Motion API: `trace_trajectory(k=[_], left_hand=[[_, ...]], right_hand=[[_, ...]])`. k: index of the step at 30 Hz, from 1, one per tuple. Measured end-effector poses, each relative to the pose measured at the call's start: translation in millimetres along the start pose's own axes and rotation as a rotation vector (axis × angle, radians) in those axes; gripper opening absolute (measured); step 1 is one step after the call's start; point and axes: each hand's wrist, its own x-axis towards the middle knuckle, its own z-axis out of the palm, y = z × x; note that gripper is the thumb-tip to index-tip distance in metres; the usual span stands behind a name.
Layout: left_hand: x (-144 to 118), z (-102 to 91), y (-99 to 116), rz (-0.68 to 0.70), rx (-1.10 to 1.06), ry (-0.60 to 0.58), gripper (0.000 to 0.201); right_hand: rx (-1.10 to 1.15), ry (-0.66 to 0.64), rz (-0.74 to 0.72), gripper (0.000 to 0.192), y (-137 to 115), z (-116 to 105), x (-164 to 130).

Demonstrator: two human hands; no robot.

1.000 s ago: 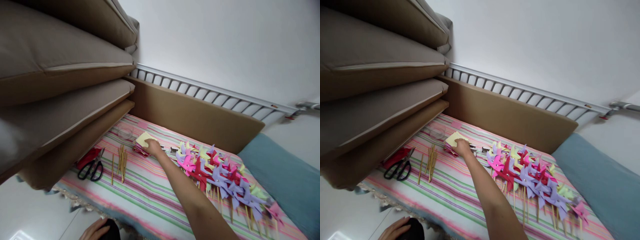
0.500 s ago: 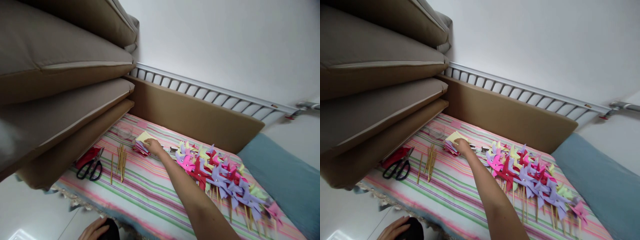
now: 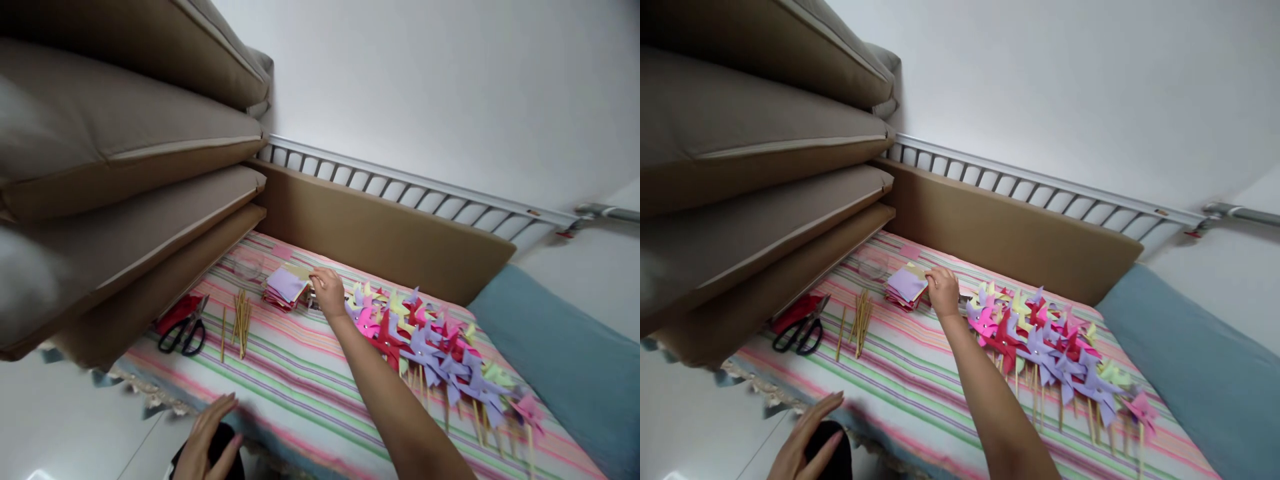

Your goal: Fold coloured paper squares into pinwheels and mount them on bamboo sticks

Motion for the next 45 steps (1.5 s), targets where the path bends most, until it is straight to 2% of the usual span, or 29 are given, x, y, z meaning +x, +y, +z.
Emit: trace_trajectory(k=[2, 5, 7, 9, 13, 18, 22, 26, 32, 41, 45], left_hand=[[12.3, 14.9, 37.9, -0.233, -0.34, -0.114, 0.04], [38.5, 34.5, 88.2, -0.472, -0.987, -0.316, 0.046], [54.8, 43.5, 108.2, -0.585, -1.226, -0.412, 0.049], [64.2, 50.5, 117.5, -0.641, -1.346, -0.468, 0.046], [58.3, 64.7, 122.3, -0.731, -1.329, -0.424, 0.029], [31.5, 76.9, 142.2, -0.706, -1.231, -0.364, 0.035], [14.1, 75.3, 169.4, -0.626, -1.148, -0.335, 0.037], [-0.9, 72.8, 193.7, -0.548, -1.116, -0.352, 0.039], [-17.1, 73.2, 216.1, -0.462, -1.155, -0.373, 0.038], [-29.8, 84.4, 223.0, -0.448, -1.188, -0.351, 0.035], [-35.1, 85.9, 223.7, -0.419, -1.168, -0.325, 0.034]], right_hand=[[0.041, 0.063, -0.025, 0.022, -5.5, -18.9, -26.5], [0.125, 0.112, -0.087, 0.022, -16.5, -40.2, -80.6], [0.201, 0.13, -0.183, 0.022, -24.0, -51.2, -117.8], [0.238, 0.107, -0.261, 0.025, -29.5, -61.0, -149.2], [0.222, 0.05, -0.335, 0.025, -29.7, -80.9, -185.4], [0.199, -0.017, -0.295, 0.031, -29.8, -115.8, -202.9], [0.283, -0.033, -0.152, 0.031, -51.0, -150.4, -219.4], [0.28, 0.052, -0.126, 0.027, -75.4, -176.1, -232.7], [0.213, 0.134, -0.182, 0.03, -91.6, -190.5, -241.4], [0.134, 0.146, -0.235, 0.016, -98.8, -202.4, -244.4], [0.162, 0.137, -0.212, 0.013, -99.7, -205.7, -242.8]])
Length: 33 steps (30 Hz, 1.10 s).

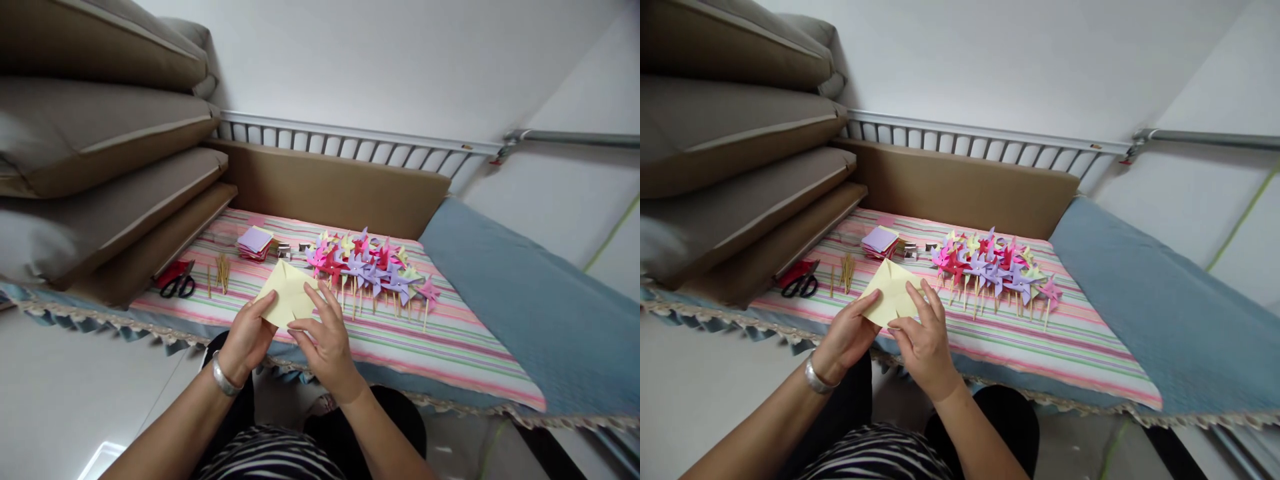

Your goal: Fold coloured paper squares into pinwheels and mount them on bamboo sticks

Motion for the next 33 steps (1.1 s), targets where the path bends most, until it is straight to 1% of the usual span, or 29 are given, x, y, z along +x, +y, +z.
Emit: trace_trajectory(k=[6, 10, 12, 15, 20, 26, 30, 33], left_hand=[[-8.8, 8.1, 0.4, 0.088, 0.081, -0.013, 0.032], [-12.4, 13.7, -1.1, 0.095, 0.115, 0.006, 0.031], [-12.7, 14.5, -2.8, 0.098, 0.129, -0.003, 0.032], [-12.5, 14.5, -5.4, 0.096, 0.154, -0.026, 0.03], [-12.3, 16.7, -9.1, 0.099, 0.141, -0.013, 0.025], [-16.2, 18.5, -10.0, 0.077, 0.14, -0.03, 0.029], [-20.1, 20.8, -9.9, 0.081, 0.157, -0.087, 0.035], [-19.7, 21.4, -12.8, 0.121, 0.203, -0.065, 0.042]], right_hand=[[0.042, 0.002, 0.13, 0.008, 0.0, -4.8, 11.8], [0.026, 0.016, 0.215, 0.007, 0.0, -5.2, 18.4], [0.025, 0.015, 0.239, 0.007, 0.2, -4.9, 19.5], [0.035, 0.008, 0.26, 0.006, 0.3, -5.9, 18.9], [0.03, -0.001, 0.284, 0.009, -1.2, -10.6, 17.0], [0.006, 0.012, 0.324, 0.005, -1.8, -11.5, 17.3], [-0.005, 0.025, 0.329, 0.006, -2.1, -10.0, 18.2], [-0.014, 0.033, 0.325, 0.005, -2.7, -7.2, 18.1]])
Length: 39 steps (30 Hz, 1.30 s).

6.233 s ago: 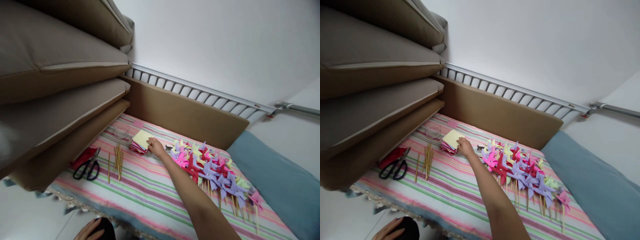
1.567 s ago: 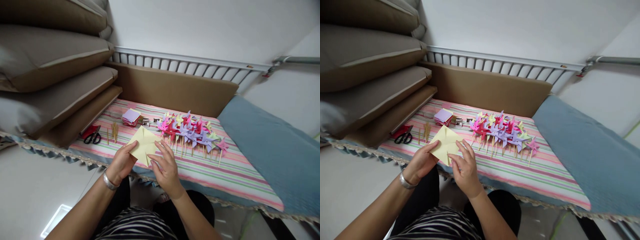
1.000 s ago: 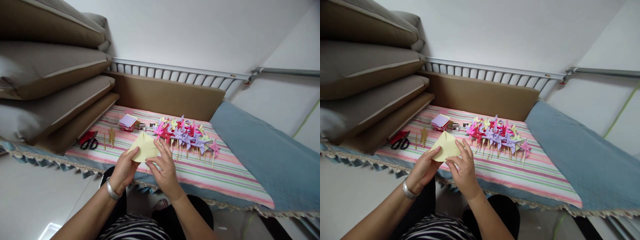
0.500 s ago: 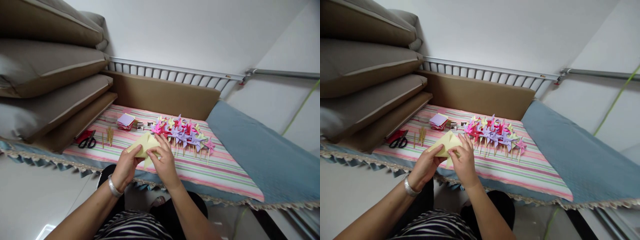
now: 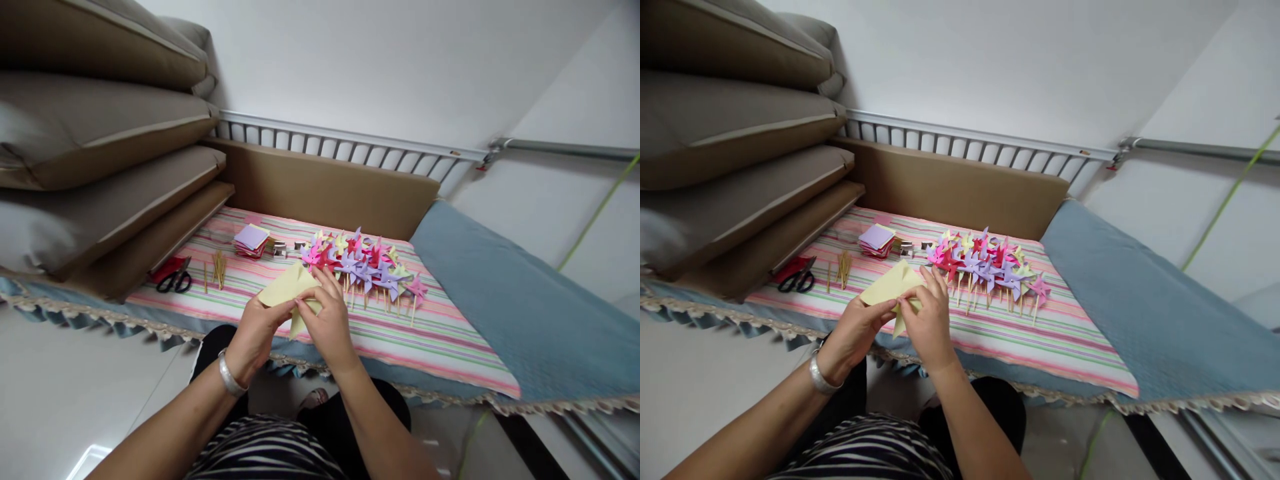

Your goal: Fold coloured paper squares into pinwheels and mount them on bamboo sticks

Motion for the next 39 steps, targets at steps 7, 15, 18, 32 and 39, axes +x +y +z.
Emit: trace_trajectory(k=[7, 15, 18, 32, 39], left_hand=[[9.2, -8.2, -2.2, -0.024, 0.163, 0.131, 0.046], [20.1, -15.8, -4.4, -0.137, 0.344, 0.12, 0.042], [22.2, -19.2, -8.5, -0.135, 0.367, 0.123, 0.039], [26.7, -32.9, -22.1, -0.253, 0.137, 0.088, 0.028], [25.7, -32.7, -17.2, -0.234, 0.209, 0.115, 0.026]], right_hand=[[0.166, -0.035, 0.148, 0.045, 4.9, -1.8, 3.9], [0.583, -0.426, 0.52, 0.072, 23.5, -4.7, 19.8], [0.493, -0.38, 0.48, 0.071, 24.8, 1.6, 19.9], [0.861, -0.209, 0.679, 0.076, 33.2, 21.4, 8.8], [0.944, -0.226, 0.715, 0.074, 31.8, 21.6, 9.3]])
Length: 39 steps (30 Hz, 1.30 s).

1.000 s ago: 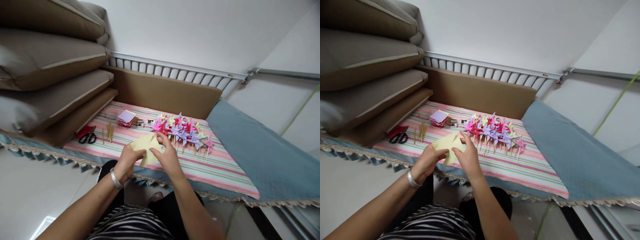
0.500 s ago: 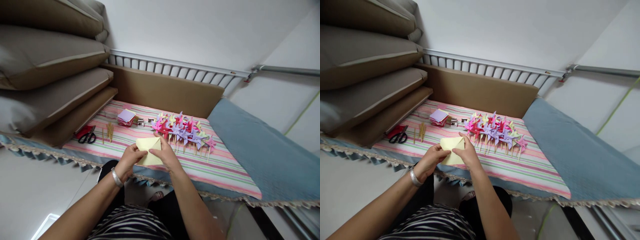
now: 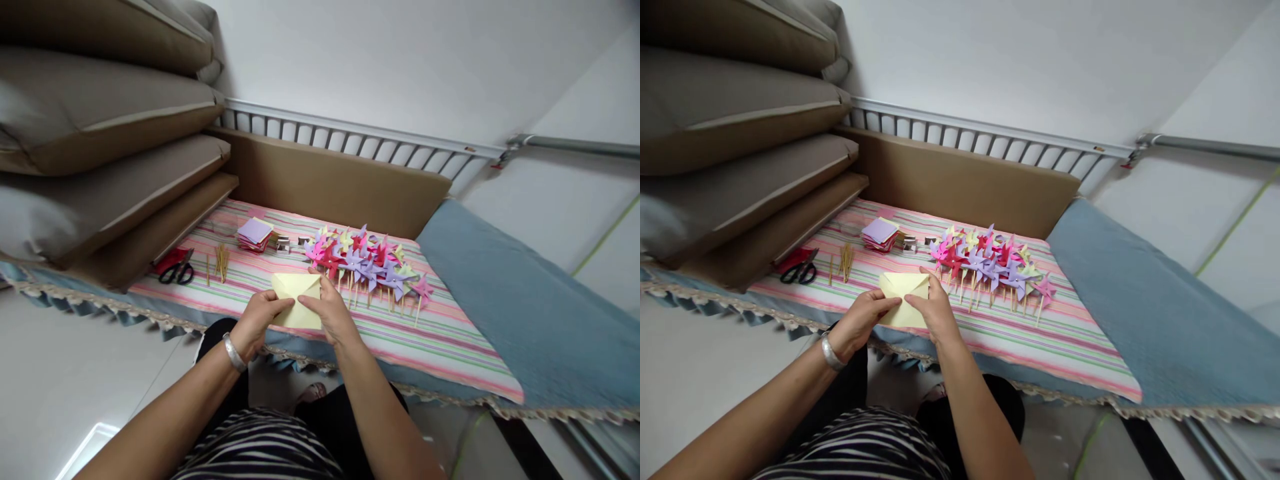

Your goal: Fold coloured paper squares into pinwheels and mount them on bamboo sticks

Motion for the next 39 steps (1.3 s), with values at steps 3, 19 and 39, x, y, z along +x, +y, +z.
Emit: trace_trajectory(k=[3, 19, 39], left_hand=[[-0.1, -1.3, 0.3, 0.001, 0.021, 0.0, 0.026], [-1.5, 0.5, 6.3, -0.027, 0.023, 0.007, 0.024], [3.6, -13.4, 23.9, -0.001, 0.039, 0.101, 0.02]], right_hand=[[0.001, -0.009, 0.019, 0.076, -1.5, 0.3, -0.9], [-0.001, 0.031, -0.054, 0.078, 6.2, 3.1, 5.0], [-1.097, -0.054, -0.916, 0.029, 1.7, -18.7, -34.4]])
